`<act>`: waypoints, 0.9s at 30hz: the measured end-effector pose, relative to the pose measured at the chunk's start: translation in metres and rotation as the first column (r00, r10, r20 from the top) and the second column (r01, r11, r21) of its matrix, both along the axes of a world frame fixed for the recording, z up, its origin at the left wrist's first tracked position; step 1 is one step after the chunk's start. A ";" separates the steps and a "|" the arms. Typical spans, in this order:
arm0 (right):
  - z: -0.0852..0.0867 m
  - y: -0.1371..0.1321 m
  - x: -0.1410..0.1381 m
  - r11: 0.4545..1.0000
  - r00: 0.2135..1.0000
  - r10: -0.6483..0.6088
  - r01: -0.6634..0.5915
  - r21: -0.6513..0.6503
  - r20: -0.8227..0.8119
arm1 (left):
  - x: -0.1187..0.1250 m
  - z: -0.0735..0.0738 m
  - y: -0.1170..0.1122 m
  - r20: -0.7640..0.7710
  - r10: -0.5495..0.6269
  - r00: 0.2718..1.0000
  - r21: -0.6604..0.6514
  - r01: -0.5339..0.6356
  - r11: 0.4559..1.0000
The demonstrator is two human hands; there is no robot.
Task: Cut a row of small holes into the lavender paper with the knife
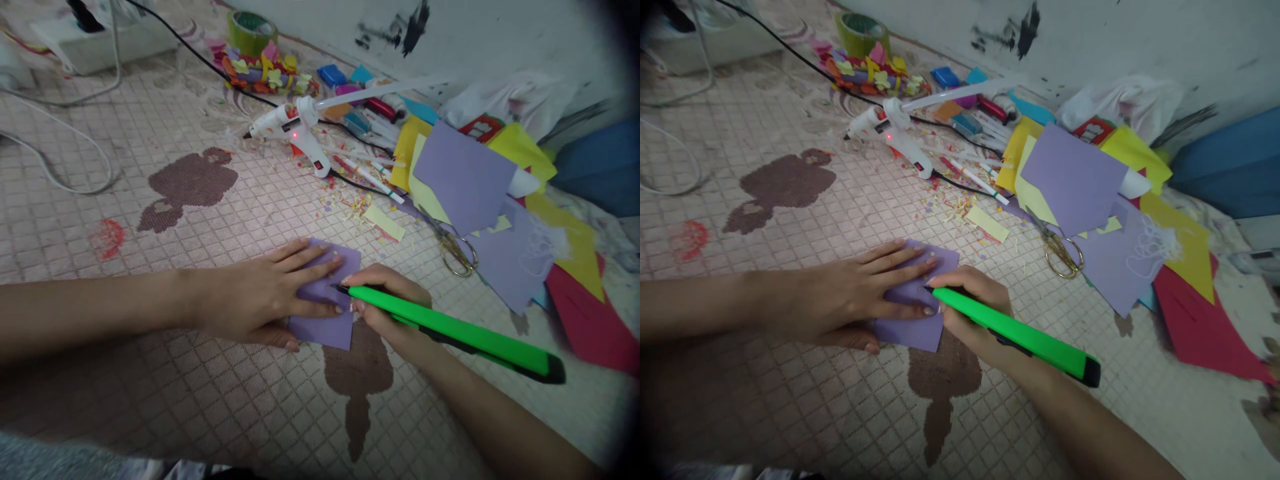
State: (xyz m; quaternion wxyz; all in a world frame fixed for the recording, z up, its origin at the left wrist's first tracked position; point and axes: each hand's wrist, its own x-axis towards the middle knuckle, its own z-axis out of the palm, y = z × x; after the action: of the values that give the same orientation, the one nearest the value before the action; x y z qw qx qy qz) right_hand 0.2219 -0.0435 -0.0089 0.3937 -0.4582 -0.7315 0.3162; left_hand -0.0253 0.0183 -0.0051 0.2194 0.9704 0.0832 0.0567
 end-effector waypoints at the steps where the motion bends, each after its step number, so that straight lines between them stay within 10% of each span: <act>1: 0.000 0.000 0.000 1.000 1.000 0.002 -0.002 -0.004 0.001 | 0.000 0.000 0.000 -0.002 -0.002 1.000 0.000 0.002 1.000; 18: 0.002 0.000 0.000 0.997 0.997 0.068 -0.069 0.025 0.041 | 0.000 -0.001 -0.001 -0.001 0.013 1.000 -0.002 -0.013 1.000; 27: 0.005 -0.003 0.002 0.972 0.971 -0.231 0.233 0.030 -0.068 | 0.000 -0.001 -0.002 0.027 0.039 0.999 -0.032 -0.038 0.999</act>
State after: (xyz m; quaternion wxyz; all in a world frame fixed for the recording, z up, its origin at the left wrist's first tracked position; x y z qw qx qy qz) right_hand 0.2239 -0.0468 -0.0037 0.4596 -0.5227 -0.6659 0.2686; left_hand -0.0252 0.0162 -0.0063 0.2348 0.9641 0.0998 0.0731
